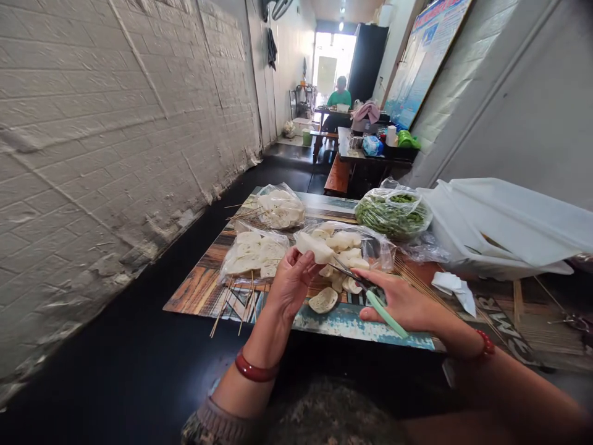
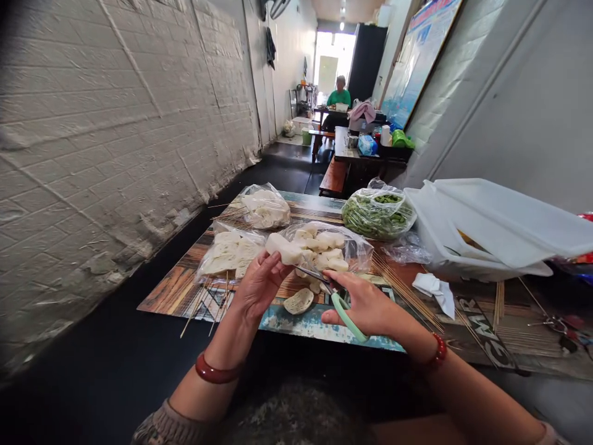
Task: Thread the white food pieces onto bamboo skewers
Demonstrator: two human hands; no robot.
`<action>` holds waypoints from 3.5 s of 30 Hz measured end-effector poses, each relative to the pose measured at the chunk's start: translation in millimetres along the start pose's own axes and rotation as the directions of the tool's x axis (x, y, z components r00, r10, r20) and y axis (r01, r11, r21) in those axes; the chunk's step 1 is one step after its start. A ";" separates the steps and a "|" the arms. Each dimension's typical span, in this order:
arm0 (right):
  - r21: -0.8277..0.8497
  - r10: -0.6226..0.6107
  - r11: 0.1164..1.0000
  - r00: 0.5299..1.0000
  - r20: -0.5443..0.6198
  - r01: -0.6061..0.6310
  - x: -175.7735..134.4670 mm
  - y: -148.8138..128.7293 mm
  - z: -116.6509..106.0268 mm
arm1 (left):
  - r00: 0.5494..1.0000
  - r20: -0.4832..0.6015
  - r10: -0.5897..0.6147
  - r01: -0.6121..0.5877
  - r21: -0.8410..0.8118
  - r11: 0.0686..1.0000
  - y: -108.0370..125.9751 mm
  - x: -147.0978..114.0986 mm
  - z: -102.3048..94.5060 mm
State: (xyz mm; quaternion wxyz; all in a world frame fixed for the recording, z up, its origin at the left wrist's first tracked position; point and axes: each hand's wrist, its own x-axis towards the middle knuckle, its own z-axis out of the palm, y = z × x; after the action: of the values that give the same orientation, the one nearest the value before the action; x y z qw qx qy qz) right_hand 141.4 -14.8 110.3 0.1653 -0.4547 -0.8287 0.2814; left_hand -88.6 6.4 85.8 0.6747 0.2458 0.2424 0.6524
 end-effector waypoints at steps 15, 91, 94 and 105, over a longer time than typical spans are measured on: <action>-0.131 -0.023 0.991 0.997 0.068 0.031 7.3 -7.7 -16.4 | 0.997 -0.021 0.081 -0.078 0.117 0.990 -6.4 -9.6 1.6; 0.107 -0.033 0.994 0.999 0.009 0.031 -21.0 20.7 -8.1 | 0.997 -0.067 0.024 -0.008 0.236 0.972 -30.2 -8.2 24.6; 0.101 -0.013 0.995 1.000 0.015 0.012 -23.0 19.1 -11.3 | 0.998 -0.063 0.014 0.001 0.232 0.973 -31.7 -8.1 25.0; 0.169 0.036 0.985 0.997 0.067 -0.047 -26.8 24.9 -13.1 | 0.999 -0.039 0.027 -0.014 0.301 0.953 -34.4 -9.1 26.2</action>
State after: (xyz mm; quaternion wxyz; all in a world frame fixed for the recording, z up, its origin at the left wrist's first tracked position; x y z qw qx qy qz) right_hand 179.0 -22.7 104.8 0.1710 -0.4470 -0.7968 0.3689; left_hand -45.7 -4.0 83.5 0.6172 0.3341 0.3507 0.6201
